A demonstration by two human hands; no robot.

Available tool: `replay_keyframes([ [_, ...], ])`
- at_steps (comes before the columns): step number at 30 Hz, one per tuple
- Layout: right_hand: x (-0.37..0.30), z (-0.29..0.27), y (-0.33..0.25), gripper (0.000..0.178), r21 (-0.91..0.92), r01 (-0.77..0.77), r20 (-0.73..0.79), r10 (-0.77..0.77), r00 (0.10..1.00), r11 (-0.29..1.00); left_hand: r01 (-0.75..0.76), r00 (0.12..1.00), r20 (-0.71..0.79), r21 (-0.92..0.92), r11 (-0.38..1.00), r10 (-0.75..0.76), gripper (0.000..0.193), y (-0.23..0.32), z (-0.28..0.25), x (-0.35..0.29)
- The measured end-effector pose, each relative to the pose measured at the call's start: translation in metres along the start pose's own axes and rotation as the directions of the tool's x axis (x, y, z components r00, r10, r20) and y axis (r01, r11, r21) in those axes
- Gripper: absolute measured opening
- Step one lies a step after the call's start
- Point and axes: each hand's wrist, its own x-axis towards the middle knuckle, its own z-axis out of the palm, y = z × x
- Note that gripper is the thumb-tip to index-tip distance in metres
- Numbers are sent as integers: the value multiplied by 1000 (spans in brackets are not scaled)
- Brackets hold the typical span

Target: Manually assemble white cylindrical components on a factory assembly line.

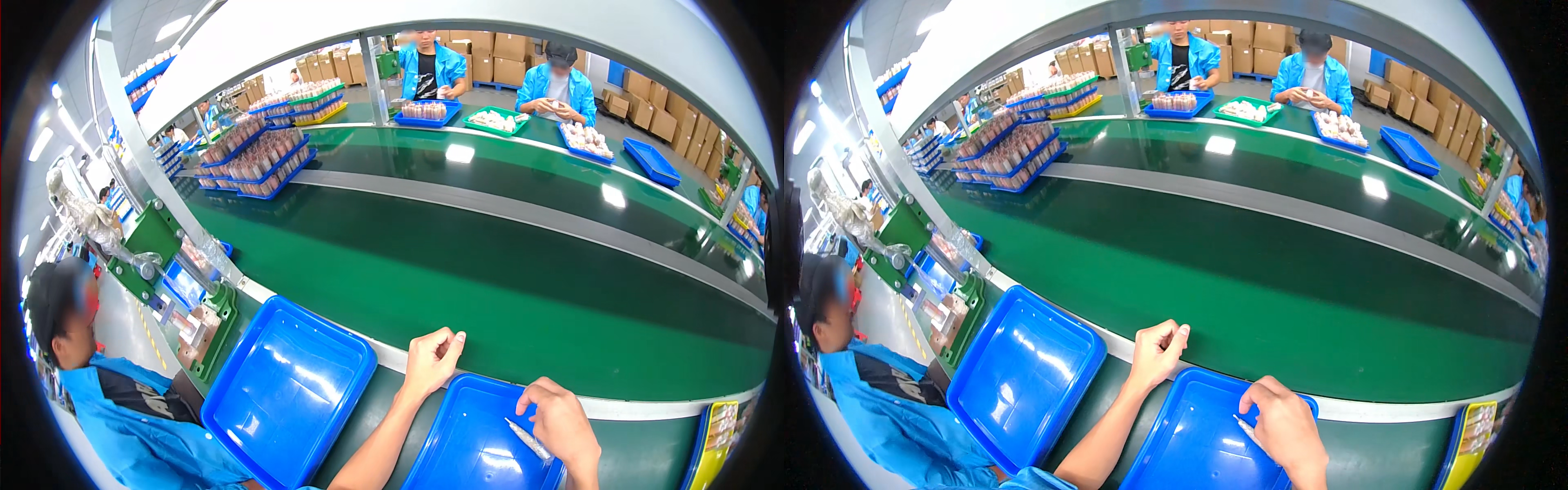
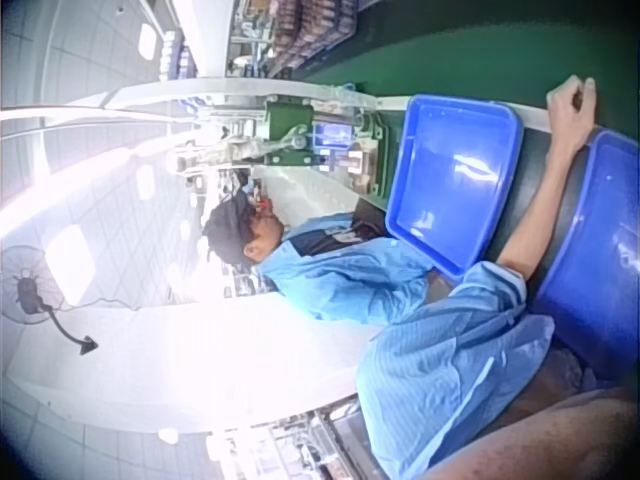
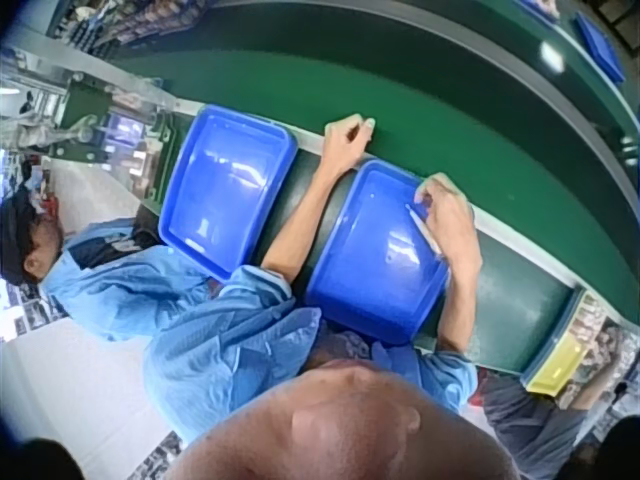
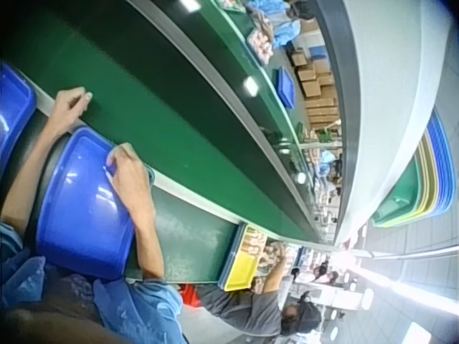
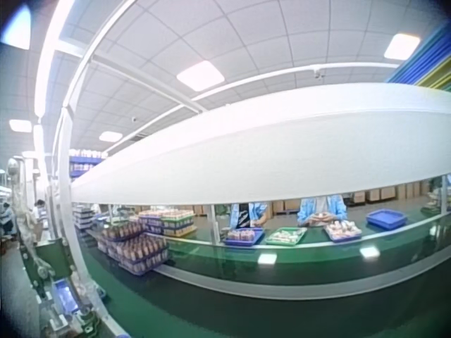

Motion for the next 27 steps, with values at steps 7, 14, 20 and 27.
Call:
replay_keyframes([
  [7, 1, -3, -8, 21, -28, 75, -29, -76, 997, 997, -6, 1000, -3, 21, 1000, 6, 38, -6, 1, 0],
  [14, 7, 2, -5, 19, -45, 203, -228, -208, 951, 978, 5, 1000, 15, 29, 1000, -5, 37, -1, 1, 0],
  [20, 7, -1, -10, 20, -18, 293, -290, -285, 913, 956, 6, 1000, 19, 25, 1000, -6, 37, -3, 0, 0],
  [27, 10, 4, -3, 18, -11, 427, -338, -406, 849, 904, 11, 1000, 27, 78, 997, -14, 36, 0, 0, 0],
])
